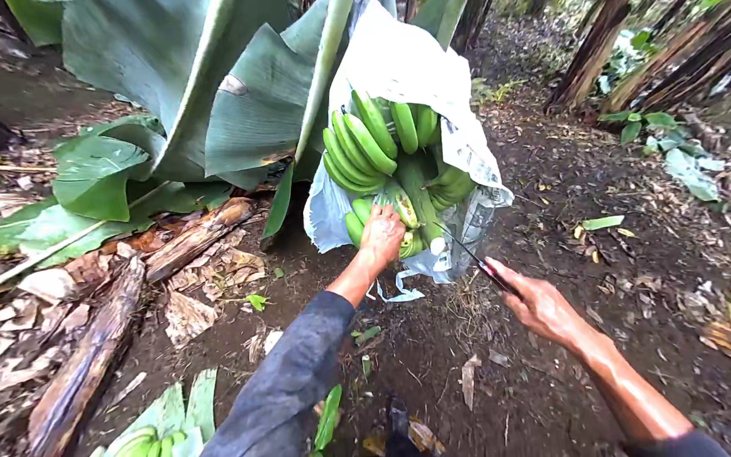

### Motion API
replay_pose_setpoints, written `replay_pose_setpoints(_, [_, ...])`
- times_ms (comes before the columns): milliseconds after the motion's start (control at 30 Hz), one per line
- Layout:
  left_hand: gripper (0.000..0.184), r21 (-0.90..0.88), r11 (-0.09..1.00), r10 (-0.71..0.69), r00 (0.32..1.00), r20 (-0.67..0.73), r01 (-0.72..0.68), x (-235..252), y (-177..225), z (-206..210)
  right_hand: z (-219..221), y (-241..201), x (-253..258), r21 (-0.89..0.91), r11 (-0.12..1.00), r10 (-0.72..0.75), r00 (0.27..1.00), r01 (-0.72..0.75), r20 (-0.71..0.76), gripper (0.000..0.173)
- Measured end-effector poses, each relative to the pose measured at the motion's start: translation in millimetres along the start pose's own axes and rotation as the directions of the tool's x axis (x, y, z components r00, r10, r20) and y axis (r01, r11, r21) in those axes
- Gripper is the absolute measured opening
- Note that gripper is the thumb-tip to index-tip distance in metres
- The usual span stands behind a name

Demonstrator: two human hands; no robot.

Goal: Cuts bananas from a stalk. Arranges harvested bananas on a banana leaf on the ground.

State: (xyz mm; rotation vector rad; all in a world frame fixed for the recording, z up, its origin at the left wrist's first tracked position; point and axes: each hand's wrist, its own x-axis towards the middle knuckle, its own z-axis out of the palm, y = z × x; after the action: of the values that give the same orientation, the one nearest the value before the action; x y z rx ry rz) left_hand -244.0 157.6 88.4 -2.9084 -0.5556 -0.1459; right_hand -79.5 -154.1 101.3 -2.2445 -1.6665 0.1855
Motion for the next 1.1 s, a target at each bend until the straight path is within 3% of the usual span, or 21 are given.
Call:
replay_pose_setpoints(267, [0.055, 0.021, 0.997, -0.082, 0.994, 0.069, 0.080, -48, -12, -9, -2, -10, 21, 0.009, 0.989, -0.149, 0.988, 0.148, 0.044, 0.061])
replay_pose_setpoints(467, [0.046, -0.058, 0.997, -0.052, 0.998, -0.036, 0.050, -80, -19, -9, 5, -35, 32, -0.078, 0.971, -0.221, 0.973, 0.226, 0.062, 0.059])
replay_pose_setpoints(567, [0.033, -0.091, 0.995, -0.047, 0.995, -0.093, 0.038, -94, -15, -4, -3, -61, 41, -0.226, 0.957, -0.152, 0.976, 0.185, 0.154, 0.064])
replay_pose_setpoints(767, [0.030, -0.108, 0.994, -0.036, 0.989, -0.146, 0.020, -113, -20, -3, -37, -149, 66, -0.483, 0.871, 0.098, 0.927, 0.096, 0.363, 0.064])
replay_pose_setpoints(867, [0.032, -0.132, 0.991, -0.035, 0.981, -0.189, 0.010, -138, -9, -2, -35, -147, 28, -0.541, 0.831, 0.103, 0.921, 0.128, 0.376, 0.076])
replay_pose_setpoints(1000, [0.037, -0.224, 0.972, 0.003, 0.955, -0.295, -0.073, -175, 14, -30, -101, -206, -16, -0.676, 0.728, 0.240, 0.881, 0.115, 0.408, 0.074])
replay_pose_setpoints(1100, [0.037, -0.263, 0.958, 0.013, 0.929, -0.369, -0.118, -187, 13, -45, -123, -240, -31, -0.709, 0.701, 0.258, 0.896, 0.084, 0.362, 0.069])
